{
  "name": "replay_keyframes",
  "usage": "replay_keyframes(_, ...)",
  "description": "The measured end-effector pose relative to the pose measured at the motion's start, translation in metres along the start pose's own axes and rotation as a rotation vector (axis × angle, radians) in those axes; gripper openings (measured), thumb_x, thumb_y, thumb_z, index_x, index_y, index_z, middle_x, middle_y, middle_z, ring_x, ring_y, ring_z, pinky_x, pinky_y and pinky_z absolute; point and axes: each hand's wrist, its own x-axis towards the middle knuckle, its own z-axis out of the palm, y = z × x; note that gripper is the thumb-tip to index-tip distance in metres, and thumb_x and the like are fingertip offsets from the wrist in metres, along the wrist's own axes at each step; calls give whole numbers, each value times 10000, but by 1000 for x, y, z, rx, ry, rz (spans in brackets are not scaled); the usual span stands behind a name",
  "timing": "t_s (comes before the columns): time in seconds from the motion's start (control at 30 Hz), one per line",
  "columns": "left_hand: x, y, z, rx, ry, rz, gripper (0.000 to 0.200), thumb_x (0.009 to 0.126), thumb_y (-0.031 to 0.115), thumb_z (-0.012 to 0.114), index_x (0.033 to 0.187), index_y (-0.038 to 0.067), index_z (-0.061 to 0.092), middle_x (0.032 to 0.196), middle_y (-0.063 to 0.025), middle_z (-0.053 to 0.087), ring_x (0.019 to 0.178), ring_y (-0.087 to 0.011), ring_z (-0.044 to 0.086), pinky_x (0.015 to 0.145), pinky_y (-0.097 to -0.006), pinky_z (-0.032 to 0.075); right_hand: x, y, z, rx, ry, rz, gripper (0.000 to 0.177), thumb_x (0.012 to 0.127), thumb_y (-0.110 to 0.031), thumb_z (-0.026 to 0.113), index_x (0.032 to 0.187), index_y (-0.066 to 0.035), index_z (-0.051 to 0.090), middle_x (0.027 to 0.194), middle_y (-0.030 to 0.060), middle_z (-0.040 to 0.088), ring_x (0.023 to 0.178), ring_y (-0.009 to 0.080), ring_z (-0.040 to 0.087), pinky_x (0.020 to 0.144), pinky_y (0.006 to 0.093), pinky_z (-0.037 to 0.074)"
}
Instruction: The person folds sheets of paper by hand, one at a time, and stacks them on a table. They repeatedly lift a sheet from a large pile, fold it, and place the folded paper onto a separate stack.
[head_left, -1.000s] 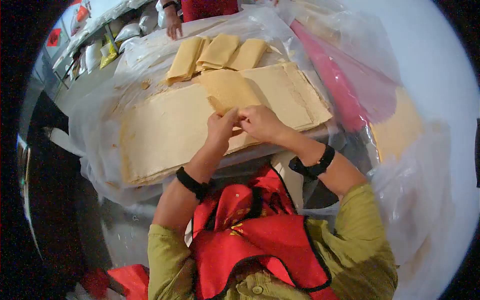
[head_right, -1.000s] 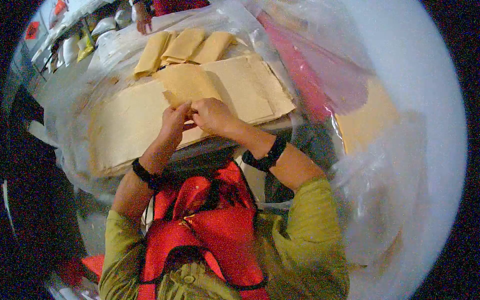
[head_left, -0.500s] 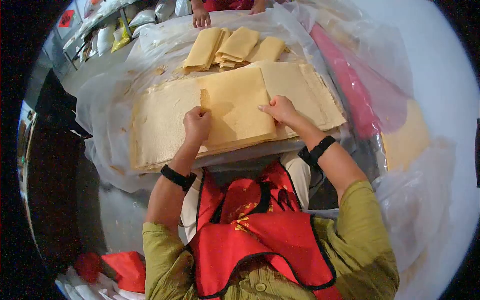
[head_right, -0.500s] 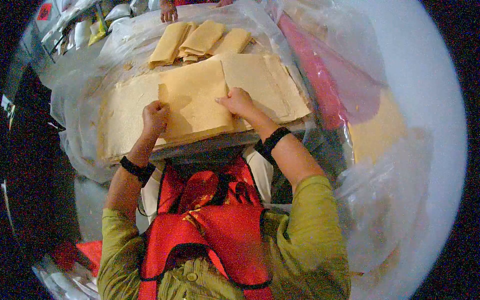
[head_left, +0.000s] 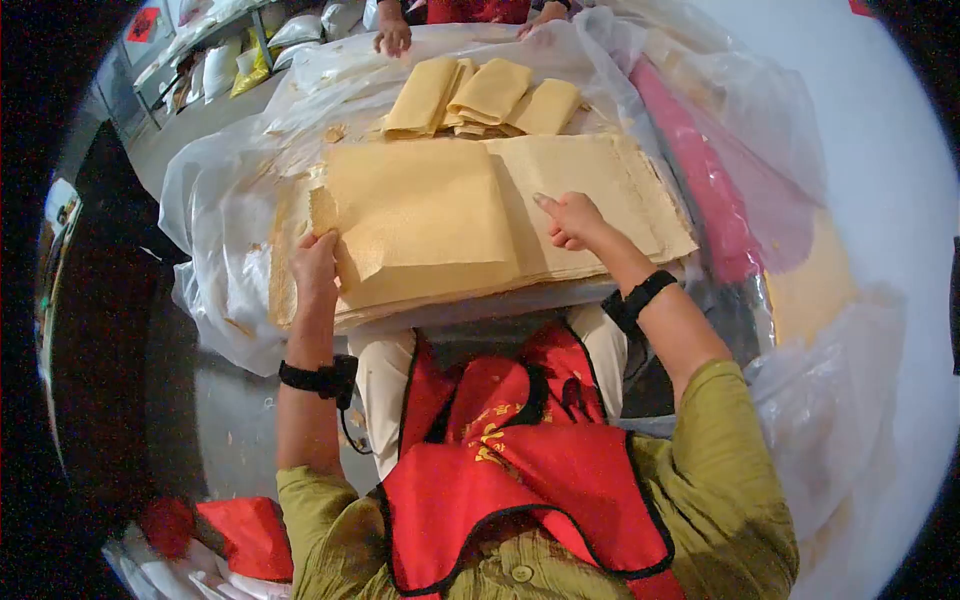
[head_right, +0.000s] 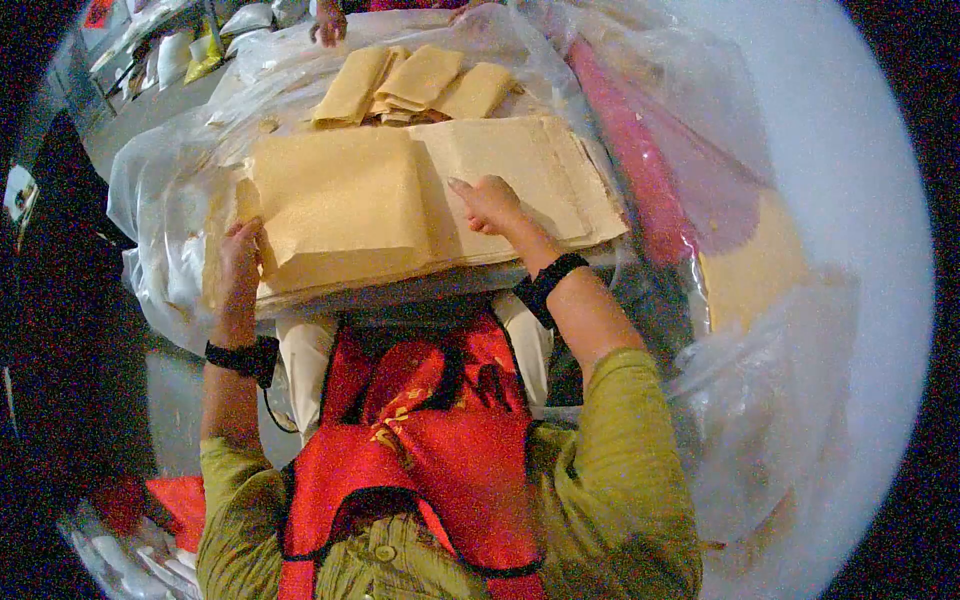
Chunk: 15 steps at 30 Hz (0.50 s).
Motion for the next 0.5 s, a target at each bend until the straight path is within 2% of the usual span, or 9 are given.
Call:
replay_keyframes(0.1, -15, -8, 5, 179, -129, 7, 119, 732, 118, 584, 727, 2, 606, 555, -16, 522, 482, -95, 490, 388, -243, 379, 2, -2, 12, 59, -48, -19, 511, 785, -490, 548, 715, 14, 500, 619, 104, 541, 419, 143, 487, 314, 254, 350)
replay_keyframes(0.13, -16, -9, 10, 333, -123, 6, 123, 719, 126, 582, 690, 7, 594, 542, -52, 542, 503, -172, 536, 427, -288, 416, 4, -6, 22, 79, -89, -53, 502, 784, -487, 552, 724, 10, 511, 621, 100, 544, 427, 145, 495, 320, 253, 355)
replay_keyframes(0.17, -10, -15, 11, 478, -67, 175, 120, 713, 122, 582, 682, 6, 589, 543, -72, 547, 515, -210, 544, 451, -309, 427, 5, -9, 30, 102, -127, -84, 493, 783, -483, 555, 733, 7, 522, 623, 96, 548, 436, 146, 502, 326, 251, 360)
replay_keyframes(0.2, -10, -16, 18, 622, -13, 342, 118, 706, 119, 581, 674, 5, 584, 543, -91, 552, 527, -247, 552, 475, -329, 437, -5, -19, 32, 2, -103, -131, 529, 727, -497, 605, 703, 32, 605, 562, 111, 561, 466, 205, 547, 398, 343, 422)
replay_keyframes(0.23, -5, -19, 22, 763, 31, 505, 116, 700, 115, 581, 665, 4, 579, 544, -110, 557, 539, -284, 560, 499, -350, 447, 1, -16, 37, -9, -117, -157, 488, 724, -456, 621, 730, 32, 610, 587, 112, 570, 489, 207, 557, 409, 346, 426)
replay_keyframes(0.27, -7, -18, 20, 927, 17, 434, 84, 693, 90, 571, 729, 18, 591, 646, -144, 581, 622, -342, 563, 585, -380, 453, 6, -11, 42, -22, -135, -192, 450, 721, -415, 636, 758, 32, 614, 612, 113, 579, 512, 209, 566, 419, 348, 431)
replay_keyframes(0.37, -37, 4, 21, 839, 213, 886, 105, 699, 74, 584, 795, 30, 580, 735, -137, 582, 676, -310, 574, 600, -375, 454, 5, -21, 47, 108, -186, -156, 324, 742, -270, 642, 863, 26, 589, 703, 104, 597, 569, 188, 587, 459, 328, 462)
replay_keyframes(0.43, -70, 23, 29, 695, 40, 982, 159, 708, 67, 597, 862, 43, 566, 809, -130, 572, 735, -308, 570, 630, -365, 456, 2, -34, 50, 158, -203, -133, 282, 759, -203, 628, 916, 23, 568, 750, 99, 602, 600, 178, 597, 485, 318, 480)
replay_keyframes(0.5, -110, 26, 47, 522, -338, 926, 165, 703, 60, 598, 864, 45, 562, 802, -126, 568, 747, -311, 564, 643, -358, 459, 5, -54, 58, 108, -215, -169, 270, 767, -173, 609, 945, 23, 555, 778, 99, 603, 627, 180, 604, 507, 321, 489)
